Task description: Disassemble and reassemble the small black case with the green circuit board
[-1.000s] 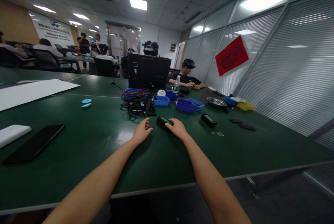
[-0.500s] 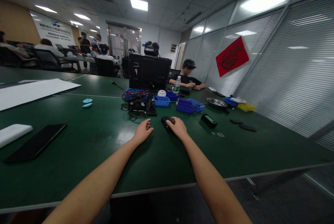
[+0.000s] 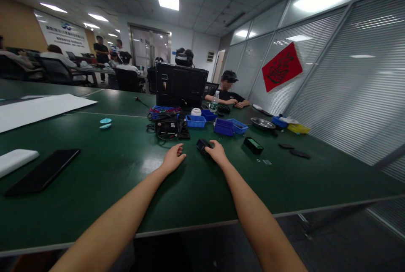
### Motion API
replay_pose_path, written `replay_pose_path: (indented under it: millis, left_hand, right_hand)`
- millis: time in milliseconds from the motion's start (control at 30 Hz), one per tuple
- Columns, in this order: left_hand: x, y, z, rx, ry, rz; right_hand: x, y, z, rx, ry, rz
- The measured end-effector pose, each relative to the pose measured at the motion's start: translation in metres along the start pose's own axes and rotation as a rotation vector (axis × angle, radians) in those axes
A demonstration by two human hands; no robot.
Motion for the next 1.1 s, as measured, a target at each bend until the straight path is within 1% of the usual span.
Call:
replay_pose_path:
  millis: [67, 167, 233, 300, 400, 700, 900, 1000, 1100]
  left_hand:
    - [-0.001, 0.000, 0.000, 0.004, 0.007, -0.008]
    - [-0.002, 0.000, 0.001, 0.011, 0.007, -0.030]
    - [-0.003, 0.001, 0.001, 0.008, 0.005, -0.038]
    - [-0.004, 0.003, 0.002, 0.002, 0.004, -0.028]
    - [-0.005, 0.004, 0.003, -0.004, 0.010, -0.004]
    - [-0.005, 0.004, 0.003, -0.011, 0.025, 0.009]
    - [-0.001, 0.001, 0.001, -0.006, 0.027, -0.006]
    - [0.006, 0.002, -0.001, -0.045, 0.042, 0.006]
    - [0.018, 0.006, -0.004, -0.127, 0.073, 0.078]
  right_hand:
    - [0.008, -0.001, 0.002, 0.011, 0.058, 0.132]
    - [0.015, 0.004, 0.002, -0.012, 0.128, 0.340]
    - [0.017, 0.007, 0.001, -0.028, 0.154, 0.417]
    - [0.017, 0.009, 0.001, -0.041, 0.169, 0.430]
    - [0.016, 0.008, 0.000, -0.049, 0.164, 0.355]
    - [0.017, 0.003, 0.008, -0.066, 0.078, 0.039]
    - [0.016, -0.007, 0.008, -0.056, 0.098, -0.181]
    - [0.014, -0.009, 0.006, -0.056, 0.113, -0.198]
    - [0.011, 0.003, 0.002, -0.117, 0.110, -0.089]
Point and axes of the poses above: each hand's wrist, its own z-axis towards the middle knuckle, its own y-axis out of the palm, x = y × z, the point moved 9 cm from there along z, towards the middle knuckle, and after that the axes turned 5 degrees about -x, right-handed, at the moved point
